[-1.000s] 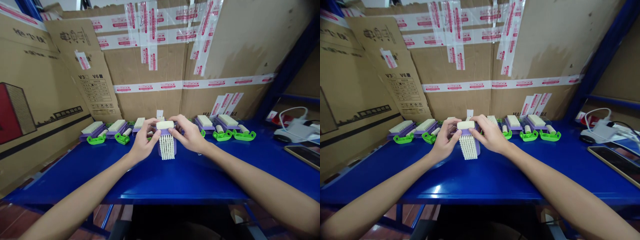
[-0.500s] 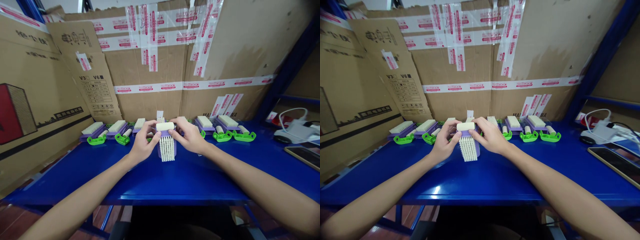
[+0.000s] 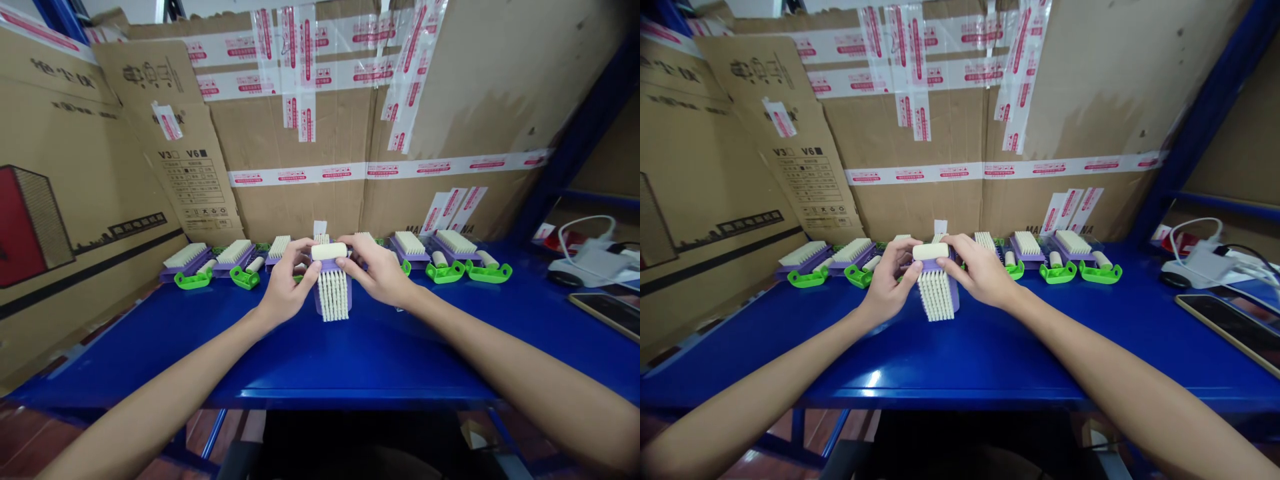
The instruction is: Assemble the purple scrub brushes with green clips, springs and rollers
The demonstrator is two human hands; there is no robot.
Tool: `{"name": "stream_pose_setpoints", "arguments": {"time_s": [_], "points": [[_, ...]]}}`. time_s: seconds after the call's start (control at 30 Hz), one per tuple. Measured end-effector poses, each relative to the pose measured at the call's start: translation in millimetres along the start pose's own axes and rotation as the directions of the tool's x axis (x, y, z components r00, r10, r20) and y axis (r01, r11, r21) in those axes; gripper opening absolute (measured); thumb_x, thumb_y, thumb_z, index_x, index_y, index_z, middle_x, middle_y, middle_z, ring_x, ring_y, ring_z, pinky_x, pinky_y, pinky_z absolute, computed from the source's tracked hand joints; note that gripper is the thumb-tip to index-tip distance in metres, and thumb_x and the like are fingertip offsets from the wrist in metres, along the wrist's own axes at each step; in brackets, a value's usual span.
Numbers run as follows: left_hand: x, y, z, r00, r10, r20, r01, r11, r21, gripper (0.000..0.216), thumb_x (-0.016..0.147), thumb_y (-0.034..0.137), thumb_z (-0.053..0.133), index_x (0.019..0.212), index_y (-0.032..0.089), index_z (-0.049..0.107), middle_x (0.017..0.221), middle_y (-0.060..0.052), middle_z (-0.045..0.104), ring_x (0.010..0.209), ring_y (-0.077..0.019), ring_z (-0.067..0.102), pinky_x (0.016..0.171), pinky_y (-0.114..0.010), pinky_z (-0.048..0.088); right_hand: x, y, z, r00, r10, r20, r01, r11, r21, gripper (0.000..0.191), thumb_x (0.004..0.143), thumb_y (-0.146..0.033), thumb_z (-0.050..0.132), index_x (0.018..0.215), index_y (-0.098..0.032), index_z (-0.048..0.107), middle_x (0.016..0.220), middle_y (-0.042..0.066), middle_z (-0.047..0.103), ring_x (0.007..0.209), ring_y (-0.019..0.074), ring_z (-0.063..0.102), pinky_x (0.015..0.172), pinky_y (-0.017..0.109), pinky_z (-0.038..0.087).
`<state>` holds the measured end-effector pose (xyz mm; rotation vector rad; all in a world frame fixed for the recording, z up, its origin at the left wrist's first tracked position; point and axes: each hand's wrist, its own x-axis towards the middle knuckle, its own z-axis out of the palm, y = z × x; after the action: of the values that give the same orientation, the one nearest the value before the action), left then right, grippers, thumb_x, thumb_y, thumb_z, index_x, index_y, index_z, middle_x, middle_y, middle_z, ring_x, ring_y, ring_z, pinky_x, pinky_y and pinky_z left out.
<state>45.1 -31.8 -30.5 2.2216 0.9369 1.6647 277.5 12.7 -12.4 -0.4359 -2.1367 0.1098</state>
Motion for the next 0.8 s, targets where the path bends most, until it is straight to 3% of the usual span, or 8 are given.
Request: {"name": "stream_pose_setpoints", "arguments": {"time_s": [0.3, 0.8], "points": [[-0.7, -1.1, 0.0, 1.0, 0.001, -0.001, -0.001, 1.0, -0.006, 0.028, 0.109, 0.039, 0.061, 0.133, 0.026, 0.055, 0.116, -0.006, 0.067, 0.091, -0.0158, 0.068, 0.073, -0.027, 0.06, 0.5, -0.3, -0.1, 1.0, -0.008, 0.002, 0.008, 1.0, 0.001, 0.029, 0.113, -0.042, 0.056, 0.133, -0.022, 0.06, 0.115, 0.008, 0.073, 0.087, 0.0193, 0.066, 0.078, 0.035, 0.054], [-1.4, -4.9, 0.1, 0.997, -0.069, 0.037, 0.071, 0.996, -0.053, 0.03, 0.111, 0.045, 0.058, 0.13, 0.022, 0.056, 0.113, -0.007, 0.067, 0.097, -0.0191, 0.068, 0.081, -0.032, 0.059, -0.1, -1.6, 0.1, 0.998, 0.057, 0.039, -0.056, 0.998, -0.023, 0.031, 0.112, -0.047, 0.054, 0.121, -0.019, 0.063, 0.096, 0.006, 0.073, 0.077, 0.0185, 0.063, 0.07, 0.032, 0.046]]}}
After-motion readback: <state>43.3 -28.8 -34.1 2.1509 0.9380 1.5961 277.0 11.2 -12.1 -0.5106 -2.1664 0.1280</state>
